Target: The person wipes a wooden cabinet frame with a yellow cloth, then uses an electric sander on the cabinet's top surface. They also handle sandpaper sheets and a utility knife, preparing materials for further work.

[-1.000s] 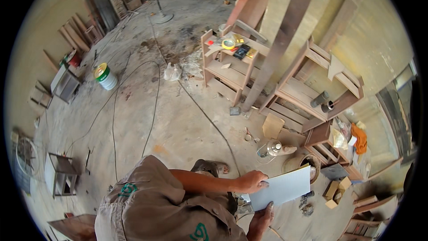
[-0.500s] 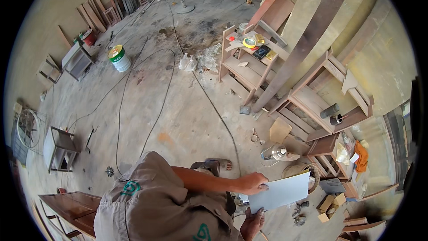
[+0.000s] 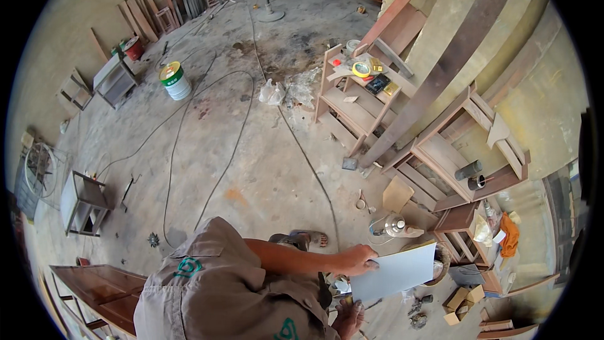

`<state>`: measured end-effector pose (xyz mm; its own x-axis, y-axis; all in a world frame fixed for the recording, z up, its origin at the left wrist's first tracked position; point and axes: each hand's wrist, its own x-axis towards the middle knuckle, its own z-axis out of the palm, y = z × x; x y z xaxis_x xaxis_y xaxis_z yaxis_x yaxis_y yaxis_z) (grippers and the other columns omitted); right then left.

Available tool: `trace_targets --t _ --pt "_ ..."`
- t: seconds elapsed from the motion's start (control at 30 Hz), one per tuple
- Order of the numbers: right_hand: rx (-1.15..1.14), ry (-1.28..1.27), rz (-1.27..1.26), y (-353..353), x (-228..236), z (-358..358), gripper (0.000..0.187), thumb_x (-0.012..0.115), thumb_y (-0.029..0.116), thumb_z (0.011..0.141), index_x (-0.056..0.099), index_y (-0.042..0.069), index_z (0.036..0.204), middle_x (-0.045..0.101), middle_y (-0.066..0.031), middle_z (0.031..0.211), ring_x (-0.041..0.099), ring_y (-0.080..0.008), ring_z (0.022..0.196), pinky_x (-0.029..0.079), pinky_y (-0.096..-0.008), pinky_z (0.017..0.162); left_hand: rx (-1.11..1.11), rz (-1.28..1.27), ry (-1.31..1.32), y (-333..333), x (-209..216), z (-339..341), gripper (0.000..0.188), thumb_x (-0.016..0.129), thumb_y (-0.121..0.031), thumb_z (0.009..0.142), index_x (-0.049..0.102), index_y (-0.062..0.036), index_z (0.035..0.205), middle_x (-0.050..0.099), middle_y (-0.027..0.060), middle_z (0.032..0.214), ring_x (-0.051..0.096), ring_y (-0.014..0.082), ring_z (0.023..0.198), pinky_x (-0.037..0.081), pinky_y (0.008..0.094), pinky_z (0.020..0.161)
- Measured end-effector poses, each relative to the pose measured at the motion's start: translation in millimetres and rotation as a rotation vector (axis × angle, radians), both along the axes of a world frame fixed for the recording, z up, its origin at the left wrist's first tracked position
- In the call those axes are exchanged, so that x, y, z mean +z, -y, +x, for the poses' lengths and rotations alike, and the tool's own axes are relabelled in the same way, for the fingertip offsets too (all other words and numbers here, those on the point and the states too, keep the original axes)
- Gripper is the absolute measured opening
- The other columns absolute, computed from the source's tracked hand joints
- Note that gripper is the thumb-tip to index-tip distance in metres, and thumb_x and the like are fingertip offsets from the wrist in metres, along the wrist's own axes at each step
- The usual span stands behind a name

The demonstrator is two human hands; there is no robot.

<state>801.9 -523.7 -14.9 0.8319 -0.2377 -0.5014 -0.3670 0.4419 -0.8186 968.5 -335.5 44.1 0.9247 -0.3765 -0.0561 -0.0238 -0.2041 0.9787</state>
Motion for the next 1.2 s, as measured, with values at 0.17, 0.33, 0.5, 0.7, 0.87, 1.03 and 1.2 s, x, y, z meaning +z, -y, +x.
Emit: trace_targets --t 0.17,0.33,0.5,0.7,0.87,1.03,1.2 --pt "-0.028 -0.071 0.029 -12 11 4 0.032 0.063 0.026 0.099 0.056 0.001 0.117 0.068 -0.0147 0.103 0.067 -0.0228 0.086 0.056 -0.0333 0.074 -0.016 0.049 -0.004 -5 -12 2 0.029 0.066 -0.021 0.092 0.060 0.0066 0.086 0.059 0.0277 0.078 0.059 0.0427 0.071 0.044 0.0464 0.063" --pt "-0.077 -0.284 -0.008 5 -5 -16 0.055 0.065 0.041 0.097 0.052 -0.001 0.131 0.064 -0.0159 0.123 0.057 -0.0250 0.112 0.046 -0.0399 0.098 -0.111 0.031 0.123 25 -14 19 0.025 0.068 -0.022 0.091 0.065 0.0029 0.086 0.062 0.0246 0.077 0.063 0.0359 0.068 0.045 0.0446 0.063" --pt "-0.006 -0.124 -0.548 -12 33 -16 0.030 0.052 0.023 0.102 0.064 -0.003 0.110 0.070 -0.0148 0.096 0.067 -0.0282 0.090 0.052 -0.0389 0.079 -0.245 -0.222 -0.725 23 12 14 0.030 0.071 -0.023 0.090 0.069 0.0042 0.103 0.072 0.0107 0.084 0.068 0.0184 0.073 0.055 0.0348 0.064" --pt "-0.004 0.133 -0.734 0 45 -33 0.020 0.057 0.019 0.099 0.062 -0.001 0.100 0.063 -0.0213 0.083 0.061 -0.0397 0.075 0.050 -0.0447 0.070 -0.207 -0.187 -0.686 17 1 24 0.048 0.063 -0.018 0.097 0.050 0.0049 0.137 0.060 0.0125 0.128 0.060 0.0237 0.114 0.048 0.0380 0.098" --pt "-0.461 -0.060 -0.731 -28 43 -34 0.021 0.059 0.020 0.097 0.065 0.001 0.108 0.067 -0.0208 0.091 0.066 -0.0364 0.082 0.053 -0.0417 0.073 -0.430 -0.008 -0.682 76 -28 77 0.043 0.062 -0.024 0.099 0.056 0.0043 0.131 0.064 0.0116 0.121 0.062 0.0236 0.105 0.050 0.0365 0.091" --pt "-0.969 -0.417 -0.919 -39 45 -116 0.022 0.060 0.012 0.091 0.064 0.006 0.112 0.068 -0.0222 0.099 0.066 -0.0401 0.092 0.053 -0.0474 0.079 -0.539 0.090 -0.359 115 -62 92 0.039 0.064 -0.025 0.098 0.061 0.0071 0.121 0.066 0.0136 0.114 0.064 0.0224 0.101 0.051 0.0365 0.090" --pt "-1.057 -0.671 -0.561 -57 5 -176 0.023 0.052 0.013 0.094 0.069 0.003 0.105 0.070 -0.0228 0.095 0.069 -0.0396 0.091 0.054 -0.0427 0.078 -0.872 0.661 0.503 152 -112 81 0.038 0.058 -0.030 0.099 0.064 0.0073 0.105 0.067 0.0283 0.096 0.062 0.0441 0.090 0.047 0.0463 0.082"
